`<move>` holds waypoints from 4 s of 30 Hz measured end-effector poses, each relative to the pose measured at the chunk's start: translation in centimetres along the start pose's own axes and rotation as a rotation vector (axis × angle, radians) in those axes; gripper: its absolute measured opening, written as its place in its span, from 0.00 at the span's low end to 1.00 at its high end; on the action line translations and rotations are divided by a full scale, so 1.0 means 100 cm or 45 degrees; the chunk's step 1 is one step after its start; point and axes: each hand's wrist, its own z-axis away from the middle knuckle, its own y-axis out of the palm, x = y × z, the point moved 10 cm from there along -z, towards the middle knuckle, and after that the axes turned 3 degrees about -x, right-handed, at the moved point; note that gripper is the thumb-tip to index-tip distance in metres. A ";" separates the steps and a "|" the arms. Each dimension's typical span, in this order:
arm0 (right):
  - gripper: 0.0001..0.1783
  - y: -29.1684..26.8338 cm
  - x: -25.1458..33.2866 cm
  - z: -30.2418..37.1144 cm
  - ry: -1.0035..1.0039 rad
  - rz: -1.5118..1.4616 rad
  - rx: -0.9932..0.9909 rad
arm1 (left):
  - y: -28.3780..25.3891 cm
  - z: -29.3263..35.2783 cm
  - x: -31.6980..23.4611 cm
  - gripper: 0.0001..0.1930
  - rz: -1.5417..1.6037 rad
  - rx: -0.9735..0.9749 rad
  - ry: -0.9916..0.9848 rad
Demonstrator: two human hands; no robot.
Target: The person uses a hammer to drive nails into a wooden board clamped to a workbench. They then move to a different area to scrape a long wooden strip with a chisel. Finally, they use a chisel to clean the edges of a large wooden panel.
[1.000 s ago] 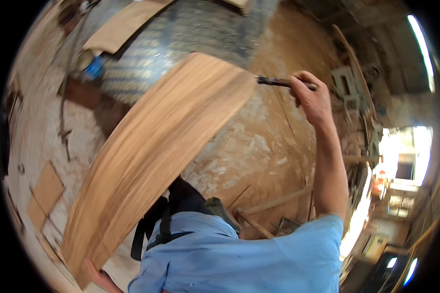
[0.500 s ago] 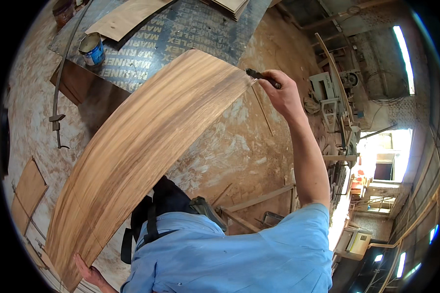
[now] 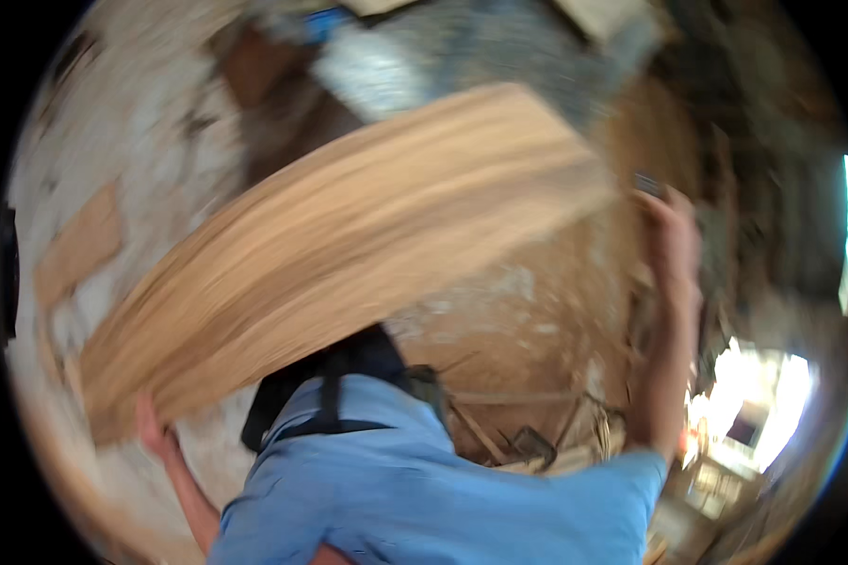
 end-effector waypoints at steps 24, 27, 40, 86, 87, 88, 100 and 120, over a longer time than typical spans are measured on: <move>0.10 0.397 0.486 0.168 -0.056 -1.138 1.501 | -0.054 -0.027 -0.054 0.12 -0.038 -0.131 0.017; 0.09 0.418 0.480 0.176 0.086 -1.099 1.610 | -0.052 -0.023 -0.052 0.11 -0.014 -0.145 0.015; 0.12 0.407 0.512 0.178 -0.828 -0.558 1.309 | -0.047 -0.023 -0.045 0.13 0.051 -0.111 0.012; 0.11 0.267 0.500 0.180 -0.585 -0.890 1.191 | -0.043 -0.027 -0.038 0.19 0.111 -0.102 -0.042; 0.10 0.248 0.494 0.188 -0.558 -0.961 1.220 | -0.043 -0.029 -0.038 0.19 0.122 -0.091 -0.034; 0.09 0.232 0.490 0.204 -0.585 -0.982 1.354 | -0.045 -0.030 -0.036 0.19 0.127 -0.097 -0.036; 0.11 0.189 0.471 0.314 -1.183 -0.826 1.431 | -0.053 -0.050 -0.028 0.19 0.125 -0.148 -0.013; 0.12 0.199 0.458 0.309 -0.655 -0.667 1.514 | -0.052 -0.058 -0.020 0.19 0.134 -0.138 0.000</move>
